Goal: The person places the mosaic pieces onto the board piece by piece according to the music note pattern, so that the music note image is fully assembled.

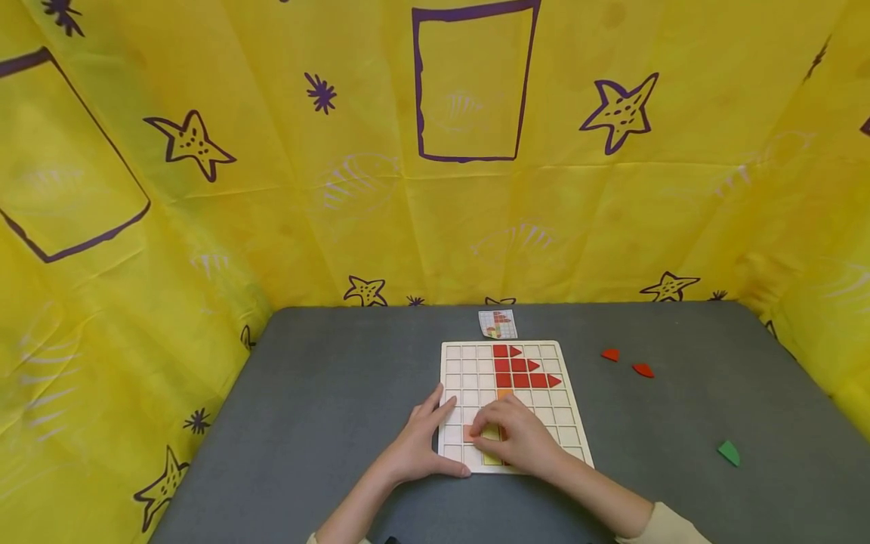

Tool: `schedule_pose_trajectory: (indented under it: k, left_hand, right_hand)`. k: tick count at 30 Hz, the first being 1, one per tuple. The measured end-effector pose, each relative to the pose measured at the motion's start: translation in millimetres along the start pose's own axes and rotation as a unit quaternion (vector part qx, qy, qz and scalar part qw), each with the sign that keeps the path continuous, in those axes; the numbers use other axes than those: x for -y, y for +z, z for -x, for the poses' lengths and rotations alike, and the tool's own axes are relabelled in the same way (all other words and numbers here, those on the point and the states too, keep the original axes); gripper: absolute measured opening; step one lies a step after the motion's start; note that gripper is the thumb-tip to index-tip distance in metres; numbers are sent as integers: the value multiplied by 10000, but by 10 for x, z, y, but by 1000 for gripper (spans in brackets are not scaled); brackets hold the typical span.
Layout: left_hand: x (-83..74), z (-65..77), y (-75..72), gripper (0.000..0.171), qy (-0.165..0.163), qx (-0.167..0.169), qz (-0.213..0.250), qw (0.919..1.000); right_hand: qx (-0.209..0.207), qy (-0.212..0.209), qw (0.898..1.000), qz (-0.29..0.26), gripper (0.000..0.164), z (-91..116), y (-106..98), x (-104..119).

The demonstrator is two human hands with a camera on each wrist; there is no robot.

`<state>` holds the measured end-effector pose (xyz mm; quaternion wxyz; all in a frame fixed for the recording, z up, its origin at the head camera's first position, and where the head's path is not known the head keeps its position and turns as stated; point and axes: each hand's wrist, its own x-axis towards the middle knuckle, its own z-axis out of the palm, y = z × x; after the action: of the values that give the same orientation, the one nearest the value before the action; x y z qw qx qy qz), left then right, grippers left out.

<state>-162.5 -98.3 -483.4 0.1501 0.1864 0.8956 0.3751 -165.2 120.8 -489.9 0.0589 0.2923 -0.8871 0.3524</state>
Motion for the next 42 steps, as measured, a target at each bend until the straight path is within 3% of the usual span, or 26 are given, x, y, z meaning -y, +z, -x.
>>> schedule_pose_trajectory:
  k: [9, 13, 22, 29, 32, 36, 42]
  left_hand:
    - [-1, -4, 3, 107, -94, 45, 100, 9999]
    - [9, -6, 5, 107, -105, 40, 104, 9999]
    - [29, -18, 1, 109, -155, 21, 134, 9998]
    - [27, -27, 6, 109, -174, 4, 117, 9998]
    - [30, -27, 7, 109, -166, 12, 119, 9998]
    - [29, -23, 9, 109, -124, 33, 156, 9998]
    - [19, -22, 9, 108, -120, 80, 156, 9998]
  right_hand:
    - [-430, 256, 9986, -142, 15, 196, -258, -104]
    - [-688, 636, 9955, 117, 16, 350, -467, -214]
    - [-1124, 1784, 9751, 680, 17, 808, -958, -541]
    - [-1388, 2197, 9582, 1201, 21, 1189, -1395, -807]
    - [-1341, 2491, 9511, 1242, 26, 1358, -1550, -905]
    - [-938, 3072, 9384, 1274, 40, 1549, -1714, -1009]
    - [-313, 3636, 9185, 1524, 62, 1675, -1801, -1140]
